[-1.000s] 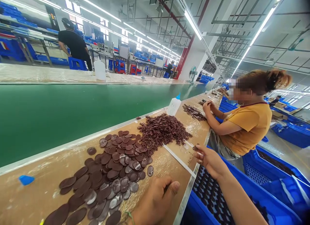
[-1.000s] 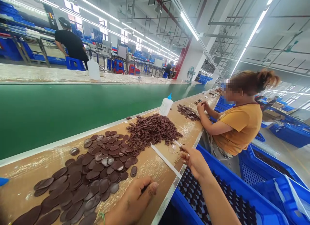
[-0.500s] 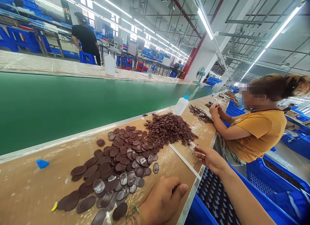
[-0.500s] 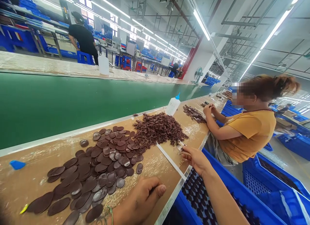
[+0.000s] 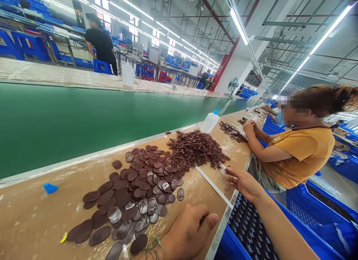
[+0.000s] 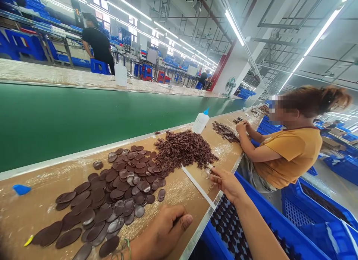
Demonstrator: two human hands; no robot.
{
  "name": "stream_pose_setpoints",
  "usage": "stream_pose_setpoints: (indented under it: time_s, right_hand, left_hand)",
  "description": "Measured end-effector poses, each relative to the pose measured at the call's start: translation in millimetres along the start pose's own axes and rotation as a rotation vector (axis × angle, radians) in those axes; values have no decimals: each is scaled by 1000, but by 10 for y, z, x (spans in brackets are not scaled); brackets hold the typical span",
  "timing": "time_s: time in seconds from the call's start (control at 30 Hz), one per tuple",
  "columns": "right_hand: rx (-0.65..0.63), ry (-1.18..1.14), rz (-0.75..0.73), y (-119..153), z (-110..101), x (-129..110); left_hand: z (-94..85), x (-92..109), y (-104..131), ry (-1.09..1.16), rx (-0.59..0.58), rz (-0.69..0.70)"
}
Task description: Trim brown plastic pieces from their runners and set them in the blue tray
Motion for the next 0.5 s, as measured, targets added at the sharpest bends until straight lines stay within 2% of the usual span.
stream_pose_setpoints:
  time_s: [0.23, 0.37, 0.5]
  right_hand:
    - [-23, 53, -43, -41, -18, 39]
    - [-49, 67, -58, -47, -41, 22]
    - [-32, 31, -119, 103, -81, -46]
  left_hand:
    - [12, -50, -3, 4, 37, -45]
    - [40, -83, 5, 108, -11, -81]
    - [27, -86, 26, 19, 8, -115]
Point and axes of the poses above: each hand's wrist, its own y-axis away from the middle knuckle, its own z-axis out of the palm, x = y × z, the point moved 3 cm from there along -y, towards the middle knuckle, and after that the axes turned 13 degrees about -y, right-handed, at the moved point
